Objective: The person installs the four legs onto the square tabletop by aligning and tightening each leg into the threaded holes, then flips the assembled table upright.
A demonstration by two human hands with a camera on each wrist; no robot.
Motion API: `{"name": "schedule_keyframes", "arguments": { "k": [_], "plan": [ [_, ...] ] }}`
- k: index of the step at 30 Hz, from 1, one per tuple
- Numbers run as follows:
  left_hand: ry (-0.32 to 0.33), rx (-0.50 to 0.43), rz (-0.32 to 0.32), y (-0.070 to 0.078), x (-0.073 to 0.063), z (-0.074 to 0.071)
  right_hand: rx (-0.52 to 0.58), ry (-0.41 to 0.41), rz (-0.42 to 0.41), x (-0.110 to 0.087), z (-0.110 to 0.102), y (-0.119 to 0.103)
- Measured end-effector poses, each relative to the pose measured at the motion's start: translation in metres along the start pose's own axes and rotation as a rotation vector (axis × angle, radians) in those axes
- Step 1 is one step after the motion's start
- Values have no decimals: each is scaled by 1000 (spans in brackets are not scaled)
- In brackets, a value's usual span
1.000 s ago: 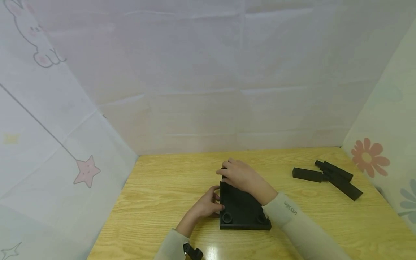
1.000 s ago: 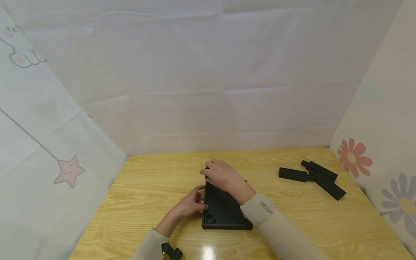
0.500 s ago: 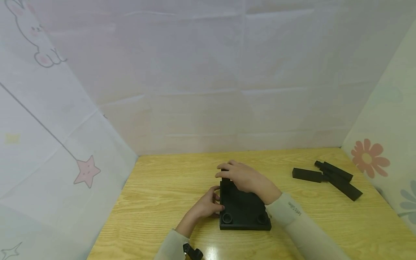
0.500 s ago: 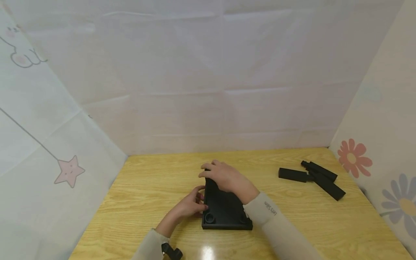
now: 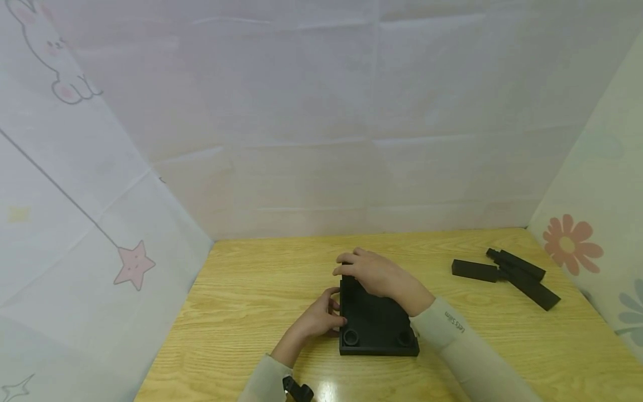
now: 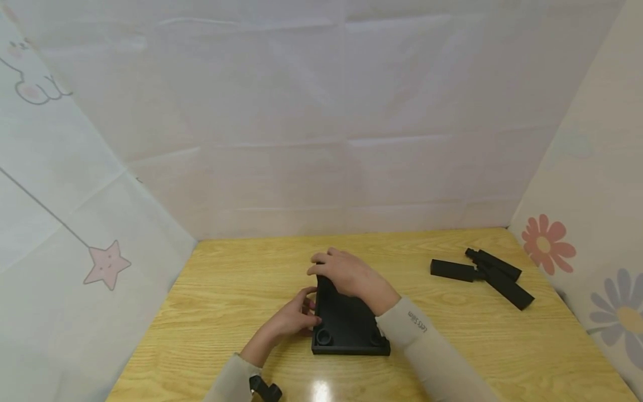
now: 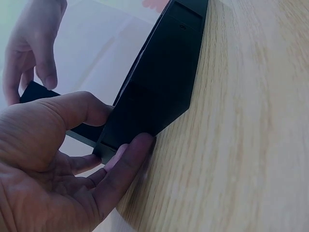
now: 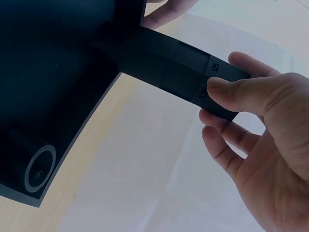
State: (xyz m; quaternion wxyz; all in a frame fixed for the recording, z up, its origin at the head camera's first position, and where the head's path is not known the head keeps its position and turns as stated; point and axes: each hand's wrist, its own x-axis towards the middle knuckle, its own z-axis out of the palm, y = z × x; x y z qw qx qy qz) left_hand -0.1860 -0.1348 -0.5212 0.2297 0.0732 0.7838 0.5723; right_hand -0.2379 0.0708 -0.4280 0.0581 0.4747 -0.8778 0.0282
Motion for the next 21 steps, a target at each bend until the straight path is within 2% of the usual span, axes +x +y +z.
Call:
{"name": "schedule_keyframes", "arguments": {
  "k": [17, 21],
  "plan": [
    [3, 7, 8, 0, -1, 0, 25, 15, 10, 1, 2, 0],
    [8, 1, 4, 0, -1, 0, 2, 20, 4, 1, 1, -1]
  ]
}}
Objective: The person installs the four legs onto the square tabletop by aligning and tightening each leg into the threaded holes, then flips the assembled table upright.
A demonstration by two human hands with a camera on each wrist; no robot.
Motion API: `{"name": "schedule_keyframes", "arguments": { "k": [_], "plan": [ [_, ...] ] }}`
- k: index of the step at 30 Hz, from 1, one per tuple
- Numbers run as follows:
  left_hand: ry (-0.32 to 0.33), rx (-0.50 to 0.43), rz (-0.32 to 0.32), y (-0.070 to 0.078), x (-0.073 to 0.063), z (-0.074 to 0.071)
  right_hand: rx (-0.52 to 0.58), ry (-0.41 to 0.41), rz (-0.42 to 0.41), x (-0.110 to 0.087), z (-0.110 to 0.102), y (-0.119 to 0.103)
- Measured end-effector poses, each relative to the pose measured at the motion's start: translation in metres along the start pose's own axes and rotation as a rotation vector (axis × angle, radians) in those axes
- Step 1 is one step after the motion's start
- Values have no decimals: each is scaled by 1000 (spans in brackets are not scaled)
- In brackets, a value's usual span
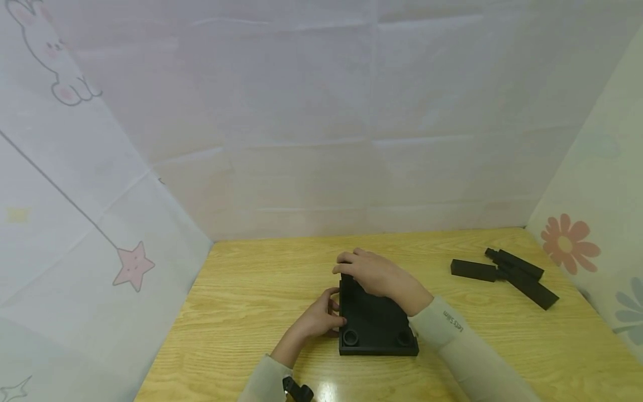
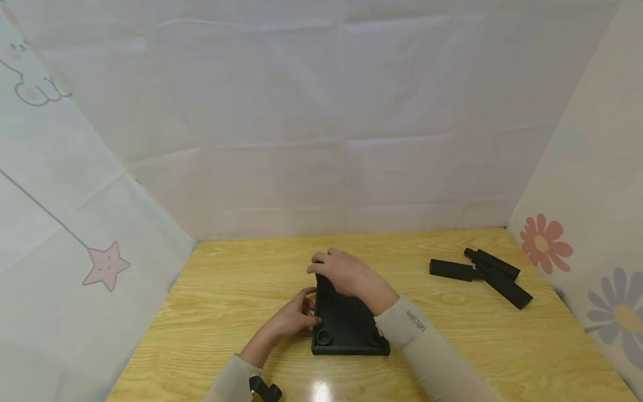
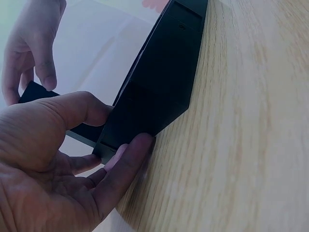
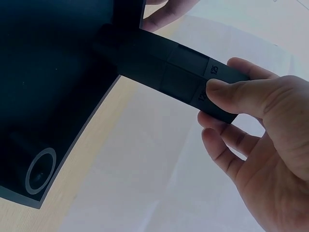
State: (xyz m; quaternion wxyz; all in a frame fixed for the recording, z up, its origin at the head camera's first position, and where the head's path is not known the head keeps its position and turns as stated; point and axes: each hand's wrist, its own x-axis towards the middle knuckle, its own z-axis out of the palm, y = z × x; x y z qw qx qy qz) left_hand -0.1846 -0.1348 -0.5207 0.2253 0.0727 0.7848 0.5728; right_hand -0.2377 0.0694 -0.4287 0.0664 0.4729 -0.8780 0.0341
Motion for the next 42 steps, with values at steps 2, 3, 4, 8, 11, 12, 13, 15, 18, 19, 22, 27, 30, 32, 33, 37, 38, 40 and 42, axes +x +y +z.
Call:
{"name": "schedule_keyframes", "arguments": {
  "k": [2, 3, 4, 8, 11, 12, 13, 15, 18, 19, 22, 27, 30, 32, 33, 37, 38, 40, 42],
  "plan": [
    [2, 0, -2, 0, 0, 0, -14, 4, -3, 0, -1, -1],
    [3, 0, -3, 0, 0, 0, -22, 6, -6, -1, -1, -1],
    [4, 0, -2, 0, 1, 0, -29, 8, -8, -1, -1, -1],
    [1, -5, -4, -1, 1, 1, -30, 14, -10, -2, -1, -2],
    [-3, -8, -4, -1, 1, 1, -20, 24, -7, -2, 0, -1],
    [-4, -7, -5, -1, 1, 1, -14, 29, -4, -2, 0, -1],
    [-3, -9, -4, -2, 2, 0, -5, 32, 1, -3, 1, -1],
    [-2, -10, -7, -2, 2, 0, 13, 33, 15, -3, 2, 1],
    [-4, -10, -5, -3, 3, 1, 58, 27, 46, -6, 3, 3],
    [-3, -10, -6, -3, 3, 1, 74, 25, 57, -7, 3, 3],
    [-4, -4, -7, -4, 4, 1, 118, 29, 83, -11, 1, 5],
    [-4, 0, -2, -5, 4, 0, 158, 37, 120, -18, -2, 11],
    [-9, 2, 9, -4, 3, 0, 163, 36, 147, -24, -1, 16],
    [-11, 6, 18, -3, 3, 0, 157, 33, 165, -29, 0, 20],
    [-10, 8, 21, -3, 3, 0, 158, 36, 171, -31, 1, 22],
    [-1, 8, 26, -3, 2, 1, 154, 49, 184, -42, 2, 31],
    [1, 5, 27, -3, 2, 1, 157, 55, 187, -45, 3, 33],
    [4, 1, 27, -4, 3, 1, 154, 56, 196, -51, 3, 36],
    [5, -2, 25, -4, 3, 1, 157, 50, 213, -58, 3, 40]
  ]
}}
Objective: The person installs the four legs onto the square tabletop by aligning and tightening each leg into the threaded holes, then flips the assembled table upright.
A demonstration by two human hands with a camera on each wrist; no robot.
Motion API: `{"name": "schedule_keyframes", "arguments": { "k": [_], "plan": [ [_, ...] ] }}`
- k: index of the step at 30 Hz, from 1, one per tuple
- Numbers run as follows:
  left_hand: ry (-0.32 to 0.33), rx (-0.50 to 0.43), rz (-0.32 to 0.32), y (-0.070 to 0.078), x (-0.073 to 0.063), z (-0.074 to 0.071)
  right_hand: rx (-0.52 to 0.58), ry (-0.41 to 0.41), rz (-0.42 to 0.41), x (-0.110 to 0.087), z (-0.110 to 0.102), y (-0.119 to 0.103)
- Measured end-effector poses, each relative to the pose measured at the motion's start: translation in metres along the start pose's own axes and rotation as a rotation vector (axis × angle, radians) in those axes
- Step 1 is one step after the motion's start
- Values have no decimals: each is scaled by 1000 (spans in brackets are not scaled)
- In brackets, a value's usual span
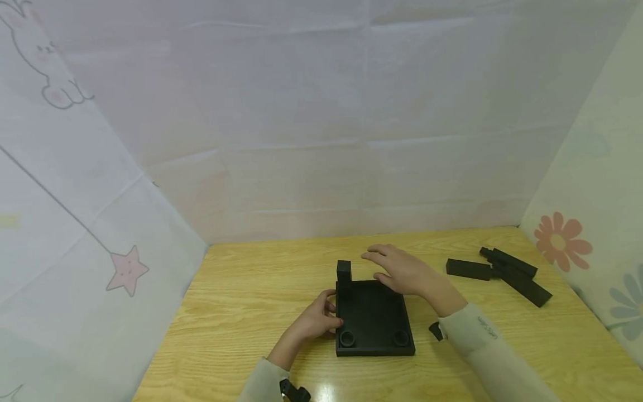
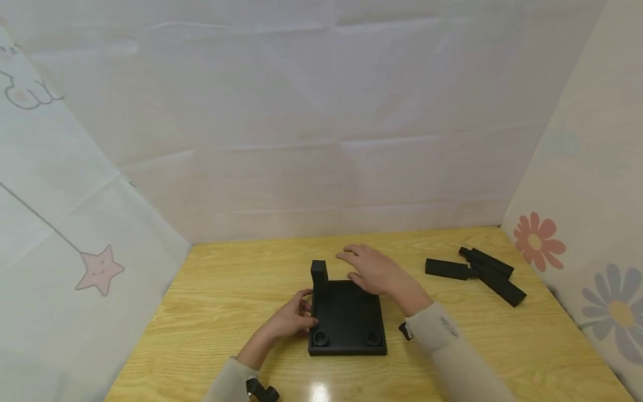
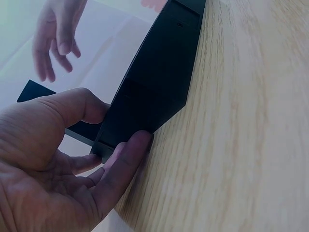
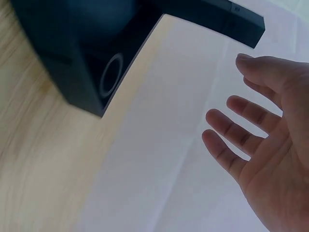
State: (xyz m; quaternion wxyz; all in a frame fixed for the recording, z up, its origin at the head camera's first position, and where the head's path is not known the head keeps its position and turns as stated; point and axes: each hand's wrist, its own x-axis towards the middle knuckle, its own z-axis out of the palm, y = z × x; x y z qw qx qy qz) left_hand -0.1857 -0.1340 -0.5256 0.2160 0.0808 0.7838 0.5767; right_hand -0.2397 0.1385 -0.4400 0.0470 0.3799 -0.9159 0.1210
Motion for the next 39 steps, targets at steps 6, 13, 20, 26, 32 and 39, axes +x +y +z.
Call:
{"name": "schedule_keyframes", "arguments": {
  "k": [6, 13, 20, 26, 32, 39],
  "plan": [
    [2, 4, -1, -1, 0, 0, -13, -9, 47, -15, 0, 14],
    [1, 9, -1, -2, 1, -1, 4, 12, 97, -35, 0, 33],
    [-1, -1, 6, -2, 1, -1, -7, 45, 141, -57, 1, 52],
    [1, 13, 10, -2, 1, 0, -15, 78, 165, -74, 4, 69],
    [7, 26, 11, 1, 0, 1, 5, 58, 228, -90, 4, 85],
    [6, 33, 8, 2, -1, 0, 5, 59, 288, -109, 6, 105]
  ]
}}
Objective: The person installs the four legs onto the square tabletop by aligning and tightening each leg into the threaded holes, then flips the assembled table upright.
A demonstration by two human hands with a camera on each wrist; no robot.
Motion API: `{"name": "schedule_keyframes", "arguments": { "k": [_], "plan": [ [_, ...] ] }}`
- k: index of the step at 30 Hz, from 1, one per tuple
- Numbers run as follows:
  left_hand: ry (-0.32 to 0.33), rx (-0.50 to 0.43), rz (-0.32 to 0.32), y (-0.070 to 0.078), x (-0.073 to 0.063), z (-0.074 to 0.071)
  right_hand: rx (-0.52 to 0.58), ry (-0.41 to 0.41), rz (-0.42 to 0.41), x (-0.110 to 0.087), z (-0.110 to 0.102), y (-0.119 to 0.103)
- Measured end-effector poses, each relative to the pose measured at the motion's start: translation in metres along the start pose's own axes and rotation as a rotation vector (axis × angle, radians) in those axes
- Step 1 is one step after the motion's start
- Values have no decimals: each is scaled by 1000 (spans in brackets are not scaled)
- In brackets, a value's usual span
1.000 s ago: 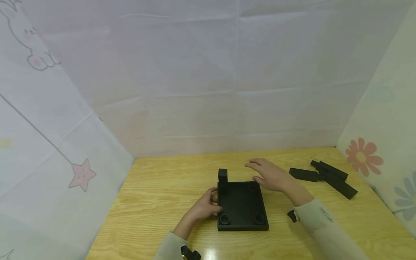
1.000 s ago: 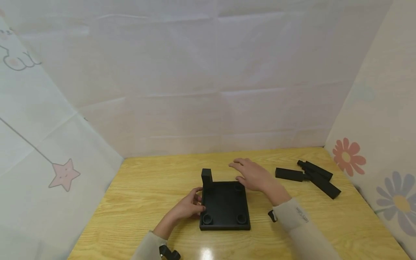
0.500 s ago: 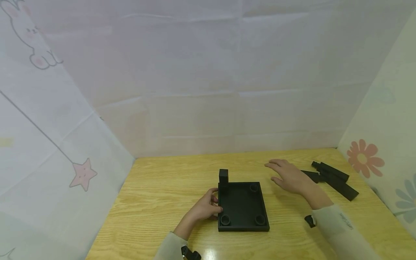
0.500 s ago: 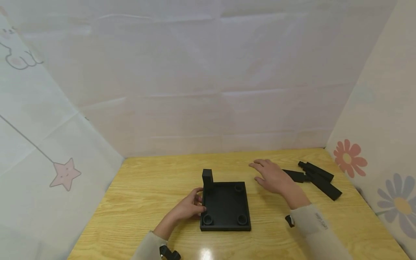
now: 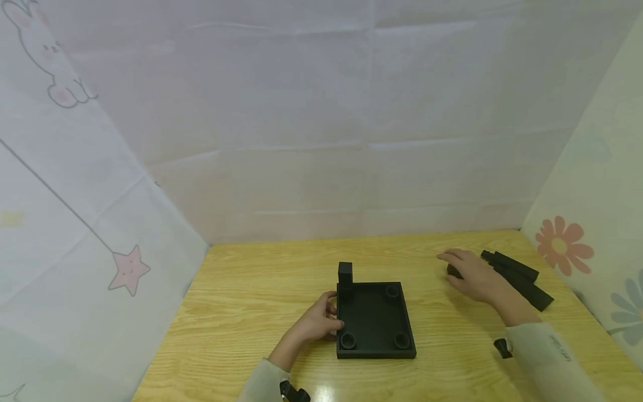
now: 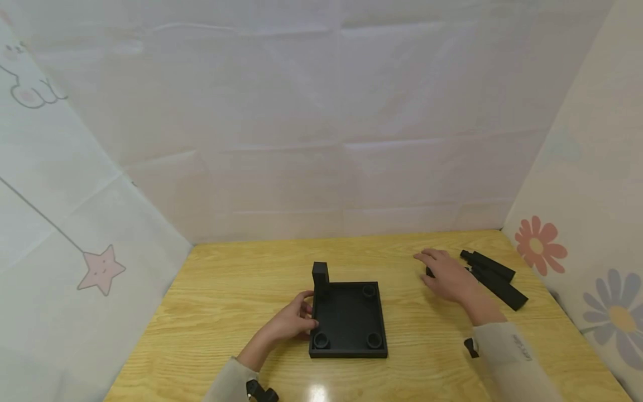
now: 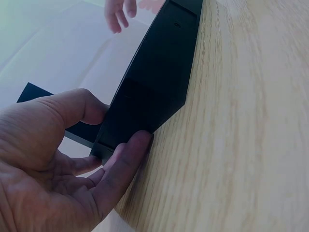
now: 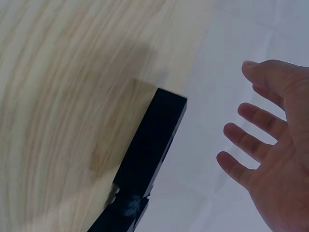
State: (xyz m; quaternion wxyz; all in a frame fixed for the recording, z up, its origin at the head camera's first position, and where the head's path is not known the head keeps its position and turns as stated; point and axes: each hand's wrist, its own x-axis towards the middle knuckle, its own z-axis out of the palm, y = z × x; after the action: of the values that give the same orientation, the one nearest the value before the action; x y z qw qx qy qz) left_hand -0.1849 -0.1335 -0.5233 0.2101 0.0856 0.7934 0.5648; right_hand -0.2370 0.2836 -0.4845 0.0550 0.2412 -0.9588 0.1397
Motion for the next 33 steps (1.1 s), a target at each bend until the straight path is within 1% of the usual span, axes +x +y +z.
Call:
{"name": "schedule_keyframes", "arguments": {
  "k": [5, 11, 24, 33],
  "plan": [
    [-4, -2, -1, 0, 0, -1, -3, -2, 37, -6, 2, 15],
    [-2, -7, -2, -1, 1, -1, 6, 1, 53, -10, 4, 25],
    [-3, -6, 5, -3, 1, 0, 0, -50, 101, -10, 15, 37],
    [-5, 6, 1, -2, 0, 0, 1, -116, 155, -6, 21, 40]
  ]
}}
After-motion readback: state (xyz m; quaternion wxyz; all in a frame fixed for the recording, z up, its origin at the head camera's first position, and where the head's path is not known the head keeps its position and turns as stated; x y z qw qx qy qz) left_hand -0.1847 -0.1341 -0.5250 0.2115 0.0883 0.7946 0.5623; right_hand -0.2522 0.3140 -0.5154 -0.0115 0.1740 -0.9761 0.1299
